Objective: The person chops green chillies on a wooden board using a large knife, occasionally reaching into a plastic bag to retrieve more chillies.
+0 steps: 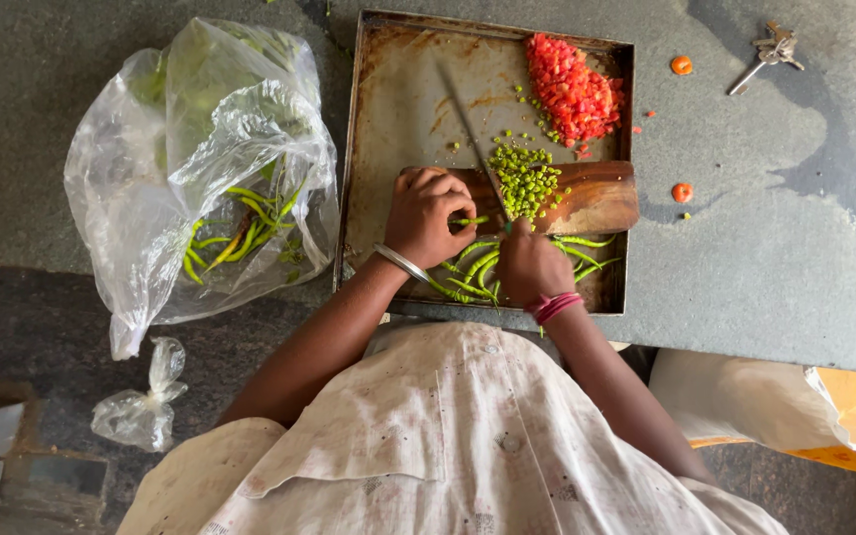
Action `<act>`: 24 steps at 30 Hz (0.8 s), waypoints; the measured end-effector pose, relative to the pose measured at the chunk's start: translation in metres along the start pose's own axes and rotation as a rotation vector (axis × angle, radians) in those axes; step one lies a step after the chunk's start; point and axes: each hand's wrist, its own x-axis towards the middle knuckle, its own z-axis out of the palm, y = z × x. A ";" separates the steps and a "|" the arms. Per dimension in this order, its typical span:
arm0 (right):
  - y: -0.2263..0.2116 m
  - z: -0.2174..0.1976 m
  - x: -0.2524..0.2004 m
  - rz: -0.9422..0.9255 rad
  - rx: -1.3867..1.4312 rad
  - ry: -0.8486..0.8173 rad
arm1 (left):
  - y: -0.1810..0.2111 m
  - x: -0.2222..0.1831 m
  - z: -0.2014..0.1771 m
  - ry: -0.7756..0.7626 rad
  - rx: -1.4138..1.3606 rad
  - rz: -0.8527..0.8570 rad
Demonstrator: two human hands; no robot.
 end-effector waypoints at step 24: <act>0.010 0.005 -0.009 -0.060 0.138 0.018 | 0.005 0.003 -0.012 -0.012 0.009 0.019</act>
